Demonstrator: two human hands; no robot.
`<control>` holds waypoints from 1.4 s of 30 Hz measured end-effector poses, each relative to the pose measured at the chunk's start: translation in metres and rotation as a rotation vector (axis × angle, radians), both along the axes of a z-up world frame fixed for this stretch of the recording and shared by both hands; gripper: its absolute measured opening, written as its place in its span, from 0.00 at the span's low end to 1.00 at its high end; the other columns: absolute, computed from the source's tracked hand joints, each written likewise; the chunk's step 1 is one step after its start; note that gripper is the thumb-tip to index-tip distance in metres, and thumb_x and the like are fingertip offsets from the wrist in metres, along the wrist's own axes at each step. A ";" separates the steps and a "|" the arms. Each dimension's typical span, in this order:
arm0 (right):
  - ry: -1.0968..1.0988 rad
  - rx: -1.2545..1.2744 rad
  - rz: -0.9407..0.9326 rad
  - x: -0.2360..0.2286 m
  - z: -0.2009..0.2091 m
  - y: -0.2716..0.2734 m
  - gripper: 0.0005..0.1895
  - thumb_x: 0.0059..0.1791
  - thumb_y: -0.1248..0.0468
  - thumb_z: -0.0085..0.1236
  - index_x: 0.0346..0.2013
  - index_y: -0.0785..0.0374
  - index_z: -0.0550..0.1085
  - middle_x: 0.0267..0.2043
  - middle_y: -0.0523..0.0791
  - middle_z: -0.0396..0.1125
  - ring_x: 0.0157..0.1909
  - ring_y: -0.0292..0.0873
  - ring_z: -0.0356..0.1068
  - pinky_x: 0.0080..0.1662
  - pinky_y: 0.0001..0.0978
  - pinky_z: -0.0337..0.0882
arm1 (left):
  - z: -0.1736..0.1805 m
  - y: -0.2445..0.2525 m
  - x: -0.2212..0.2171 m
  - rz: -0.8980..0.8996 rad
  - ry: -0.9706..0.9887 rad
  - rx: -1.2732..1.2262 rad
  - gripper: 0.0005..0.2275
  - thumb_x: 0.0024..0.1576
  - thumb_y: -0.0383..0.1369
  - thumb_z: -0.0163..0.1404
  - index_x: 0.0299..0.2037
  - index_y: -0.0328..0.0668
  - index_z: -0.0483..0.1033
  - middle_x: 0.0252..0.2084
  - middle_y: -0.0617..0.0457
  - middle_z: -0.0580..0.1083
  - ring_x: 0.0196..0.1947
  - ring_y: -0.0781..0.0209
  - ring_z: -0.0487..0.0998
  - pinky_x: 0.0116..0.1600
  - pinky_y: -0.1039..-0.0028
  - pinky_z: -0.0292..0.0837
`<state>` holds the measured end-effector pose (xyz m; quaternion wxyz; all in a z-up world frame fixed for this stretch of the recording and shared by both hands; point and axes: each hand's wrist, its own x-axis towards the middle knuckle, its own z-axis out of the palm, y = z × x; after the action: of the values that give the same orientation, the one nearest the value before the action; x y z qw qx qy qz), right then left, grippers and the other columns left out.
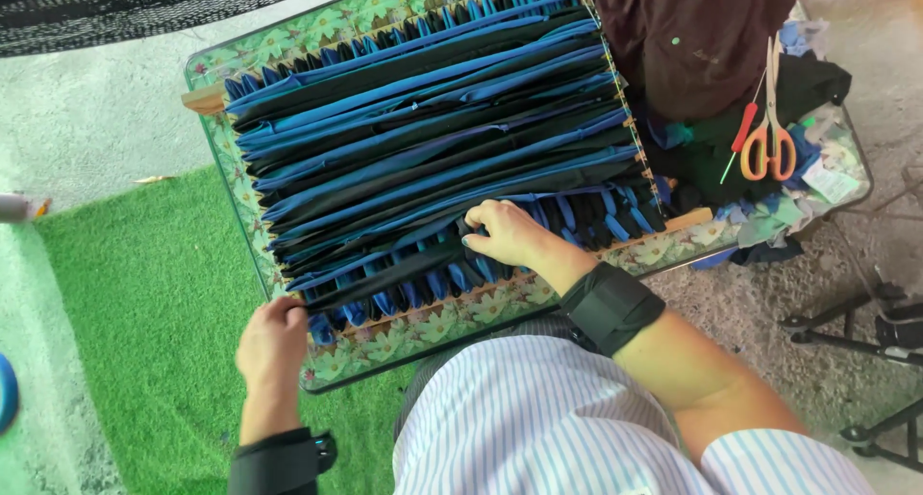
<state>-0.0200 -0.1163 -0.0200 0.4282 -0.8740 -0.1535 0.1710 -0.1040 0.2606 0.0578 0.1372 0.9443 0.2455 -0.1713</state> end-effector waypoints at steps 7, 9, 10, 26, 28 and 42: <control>-0.075 -0.134 -0.008 -0.014 0.008 0.019 0.18 0.40 0.59 0.64 0.43 0.59 0.79 0.41 0.52 0.69 0.47 0.59 0.69 0.46 0.51 0.69 | -0.011 0.030 0.001 -0.075 -0.026 0.013 0.12 0.57 0.41 0.45 0.43 0.56 0.83 0.47 0.51 0.78 0.47 0.45 0.79 0.49 0.57 0.74; -0.065 -0.390 0.019 -0.025 0.005 0.023 0.08 0.44 0.59 0.61 0.36 0.52 0.83 0.43 0.49 0.70 0.51 0.55 0.69 0.50 0.49 0.70 | -0.010 0.030 0.005 -0.088 0.013 -0.010 0.12 0.57 0.40 0.46 0.43 0.56 0.83 0.42 0.51 0.78 0.44 0.46 0.79 0.47 0.59 0.72; -0.065 -0.391 0.015 -0.027 0.004 0.024 0.08 0.44 0.59 0.61 0.36 0.52 0.83 0.43 0.49 0.70 0.51 0.55 0.69 0.50 0.49 0.70 | -0.016 0.036 0.003 -0.093 0.013 -0.011 0.12 0.57 0.40 0.46 0.43 0.56 0.83 0.42 0.51 0.78 0.44 0.46 0.79 0.47 0.59 0.72; -0.096 0.599 -0.227 -0.021 0.145 0.037 0.18 0.50 0.75 0.56 0.52 0.64 0.63 0.45 0.42 0.63 0.47 0.35 0.67 0.47 0.29 0.72 | -0.003 -0.149 0.080 -0.332 -0.306 -1.209 0.04 0.60 0.27 0.49 0.43 0.40 0.73 0.37 0.59 0.76 0.41 0.66 0.80 0.48 0.74 0.74; -0.051 0.641 -0.285 -0.024 0.144 0.021 0.16 0.51 0.76 0.54 0.51 0.64 0.64 0.44 0.41 0.63 0.44 0.33 0.67 0.43 0.27 0.71 | -0.022 -0.154 0.073 -0.376 -0.087 -0.962 0.05 0.60 0.33 0.50 0.39 0.43 0.75 0.32 0.60 0.78 0.39 0.64 0.83 0.46 0.71 0.76; -0.225 0.318 -0.216 -0.022 0.121 -0.001 0.13 0.48 0.73 0.59 0.42 0.64 0.66 0.37 0.43 0.66 0.40 0.35 0.70 0.45 0.28 0.72 | -0.051 -0.192 0.083 -0.734 -0.055 0.028 0.12 0.51 0.45 0.57 0.31 0.48 0.83 0.30 0.52 0.80 0.44 0.53 0.78 0.52 0.60 0.61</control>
<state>-0.0418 -0.1175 0.1009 0.5566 -0.8204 -0.1307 -0.0007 -0.0209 0.0689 0.0069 0.0603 0.9754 -0.1113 -0.1802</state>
